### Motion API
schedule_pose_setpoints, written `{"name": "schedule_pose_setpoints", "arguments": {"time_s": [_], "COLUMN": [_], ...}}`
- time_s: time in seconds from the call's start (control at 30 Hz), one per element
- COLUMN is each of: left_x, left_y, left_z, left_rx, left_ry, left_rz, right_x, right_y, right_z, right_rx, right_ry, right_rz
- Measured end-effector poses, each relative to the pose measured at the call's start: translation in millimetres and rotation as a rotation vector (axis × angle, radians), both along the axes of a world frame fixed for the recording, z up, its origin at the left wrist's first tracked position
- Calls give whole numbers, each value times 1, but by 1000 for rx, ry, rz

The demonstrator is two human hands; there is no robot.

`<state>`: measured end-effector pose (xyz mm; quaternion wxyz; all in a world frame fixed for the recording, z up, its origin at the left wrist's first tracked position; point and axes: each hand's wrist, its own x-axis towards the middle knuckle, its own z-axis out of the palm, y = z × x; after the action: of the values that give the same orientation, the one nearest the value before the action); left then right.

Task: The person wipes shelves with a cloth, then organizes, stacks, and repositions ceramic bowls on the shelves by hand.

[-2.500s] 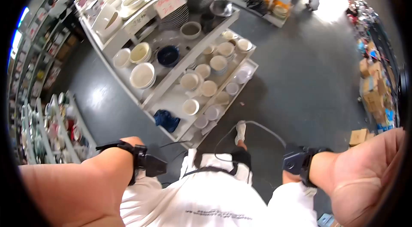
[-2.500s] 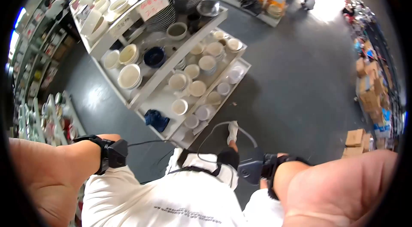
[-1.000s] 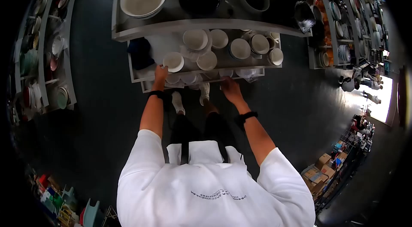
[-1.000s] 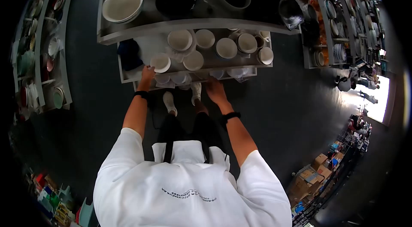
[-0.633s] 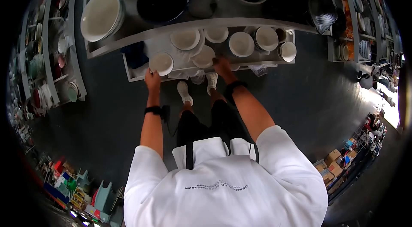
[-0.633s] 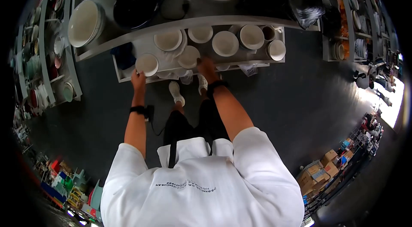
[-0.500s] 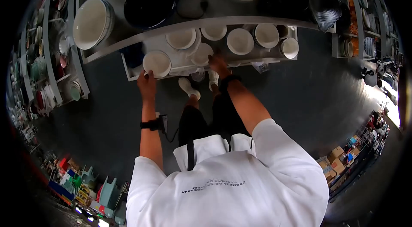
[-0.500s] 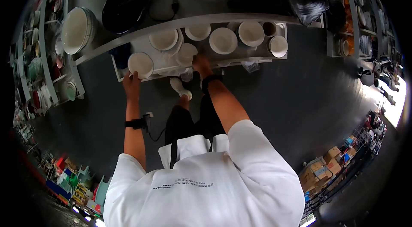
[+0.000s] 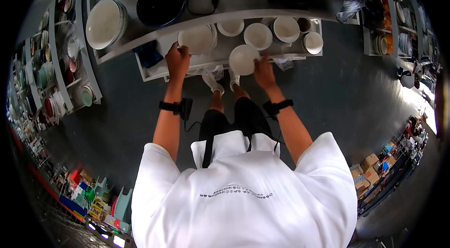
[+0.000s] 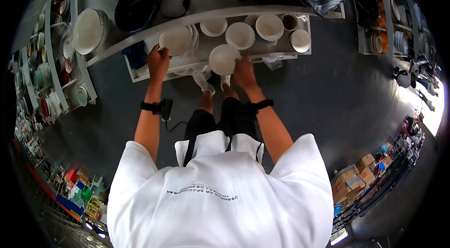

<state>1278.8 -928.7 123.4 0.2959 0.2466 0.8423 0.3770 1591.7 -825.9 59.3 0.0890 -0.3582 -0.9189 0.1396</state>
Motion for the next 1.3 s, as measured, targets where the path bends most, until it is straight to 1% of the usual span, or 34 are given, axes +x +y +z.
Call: {"name": "schedule_pose_setpoints", "arguments": {"time_s": [0.03, 0.07, 0.1, 0.13, 0.17, 0.2, 0.23, 0.3, 0.33, 0.37, 0.4, 0.5, 0.53, 0.6, 0.63, 0.67, 0.7, 0.73, 0.77, 0.83, 0.9, 0.97, 1.0, 1.03, 1.1, 1.17, 1.2, 1.23, 1.27, 1.3], "left_x": [0, -1, -3, -4, -5, -6, -7, -10, -12, -14, -14, -11, -10, -13, -12, -10, -8, -6, -3, -3, 2, 12, 14, 20, 39, 72, 84, 95, 103, 109], "left_y": [1, 3, 5, 7, 11, 13, 14, 15, 17, 18, 19, 21, 21, 22, 22, 22, 24, 25, 25, 27, 29, 33, 30, 30, 26, 26, 23, 25, 31, 29], "left_z": [-6, -9, -13, -16, -18, -21, -25, -35, -36, -38, -36, -32, -33, -33, -33, -32, -30, -29, -28, -27, -20, 0, -9, -5, 4, 11, -2, -30, -65, -105], "left_rx": [7, 11, -4, -16, -7, -32, -60, -78, -100, -100, -112, -155, -181, -234, -282, -280, -315, -349, -341, -363, -332, -289, -160, -153, 160, 131, 137, 147, 167, 75], "left_ry": [84, 85, 157, 229, 231, 245, 258, 270, 284, 286, 303, 317, 311, 292, 271, 266, 320, 372, 367, 337, 335, 548, 672, 670, 568, 87, -41, -166, -168, -301], "left_rz": [-50, -51, -83, -117, -122, -121, -119, -124, -126, -122, -134, -127, -117, -122, -133, -139, -125, -113, -122, -112, -97, -41, -20, -25, -247, -308, -339, -371, -381, -330], "right_x": [-6, -8, -6, -6, -8, -6, -1, 4, 4, 3, 2, -2, -1, -7, -9, -12, -14, -18, -20, -26, -30, -28, -23, -17, -2, 24, 38, 55, 70, 85], "right_y": [16, 26, 31, 40, 52, 61, 64, 67, 68, 68, 68, 65, 66, 69, 71, 74, 77, 76, 74, 73, 68, 64, 63, 57, 51, 42, 36, 29, 30, 30], "right_z": [38, 59, 60, 57, 54, 34, 0, -33, -39, -46, -51, -58, -43, -23, -20, -17, -18, -22, -26, -9, 5, 6, -4, -15, -27, -6, -7, -17, -18, -19], "right_rx": [-313, -624, -619, -707, -792, -783, -678, -573, -395, -311, -223, -268, -130, 8, -92, -137, -182, -382, -575, -585, -597, -515, -507, -425, -338, 130, 154, -169, -342, -496], "right_ry": [157, 316, 319, 400, 483, 487, 422, 357, 225, 158, 95, 40, -71, -181, -245, -281, -318, -153, 23, 49, 75, 101, 105, 171, 240, -35, -37, 207, 324, 453], "right_rz": [-220, -437, -439, -469, -497, -499, -452, -403, -320, -274, -230, -279, -166, -51, -31, -29, -27, -305, -580, -642, -698, -642, -649, -582, -524, -195, -205, -440, -550, -672]}}
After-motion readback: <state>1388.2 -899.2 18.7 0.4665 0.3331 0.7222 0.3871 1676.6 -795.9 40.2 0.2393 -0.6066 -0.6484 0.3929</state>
